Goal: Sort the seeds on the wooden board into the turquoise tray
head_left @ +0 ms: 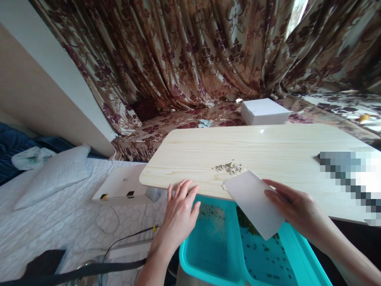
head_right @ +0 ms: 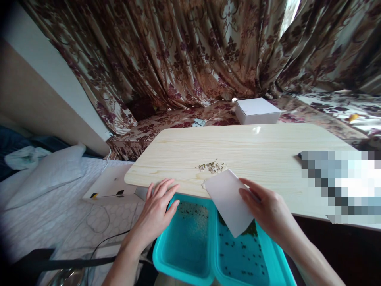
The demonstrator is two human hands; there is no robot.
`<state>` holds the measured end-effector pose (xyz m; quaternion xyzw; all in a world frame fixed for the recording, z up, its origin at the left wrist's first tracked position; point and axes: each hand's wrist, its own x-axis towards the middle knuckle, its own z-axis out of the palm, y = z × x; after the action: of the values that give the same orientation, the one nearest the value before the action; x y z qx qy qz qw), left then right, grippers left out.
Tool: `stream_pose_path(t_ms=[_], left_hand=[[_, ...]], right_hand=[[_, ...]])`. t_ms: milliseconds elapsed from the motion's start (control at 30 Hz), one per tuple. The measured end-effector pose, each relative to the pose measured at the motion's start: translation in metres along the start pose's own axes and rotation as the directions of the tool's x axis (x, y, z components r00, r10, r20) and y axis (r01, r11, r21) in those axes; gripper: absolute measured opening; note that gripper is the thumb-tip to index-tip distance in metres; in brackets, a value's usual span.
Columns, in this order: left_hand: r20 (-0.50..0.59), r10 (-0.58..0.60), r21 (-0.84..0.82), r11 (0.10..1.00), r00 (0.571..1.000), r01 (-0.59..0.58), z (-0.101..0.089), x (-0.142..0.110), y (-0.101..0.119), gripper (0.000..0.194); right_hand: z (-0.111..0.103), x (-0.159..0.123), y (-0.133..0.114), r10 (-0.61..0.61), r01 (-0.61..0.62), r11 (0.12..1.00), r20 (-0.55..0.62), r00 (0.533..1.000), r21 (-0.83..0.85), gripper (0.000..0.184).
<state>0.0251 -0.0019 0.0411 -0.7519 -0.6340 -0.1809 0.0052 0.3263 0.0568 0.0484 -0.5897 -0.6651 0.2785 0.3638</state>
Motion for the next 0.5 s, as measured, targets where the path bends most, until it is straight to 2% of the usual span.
stream_pose_path(t_ms=[233,367,500], left_hand=[[0.007,-0.013,0.009,1.0,1.0,0.013,-0.001,-0.001,-0.001,0.038],[0.015,-0.013,0.011,1.0,1.0,0.013,-0.002,-0.001,-0.002,0.039],[0.036,-0.008,0.017,1.0,0.999,0.007,-0.002,-0.001,-0.003,0.039]], right_hand=[[0.012,-0.013,-0.012,-0.017,0.006,0.996,0.121,0.993,0.092,0.053],[0.009,-0.02,-0.022,-0.033,0.016,0.996,0.18,0.983,0.09,0.052],[-0.003,-0.011,-0.02,-0.026,0.025,0.999,0.024,0.999,0.043,0.052]])
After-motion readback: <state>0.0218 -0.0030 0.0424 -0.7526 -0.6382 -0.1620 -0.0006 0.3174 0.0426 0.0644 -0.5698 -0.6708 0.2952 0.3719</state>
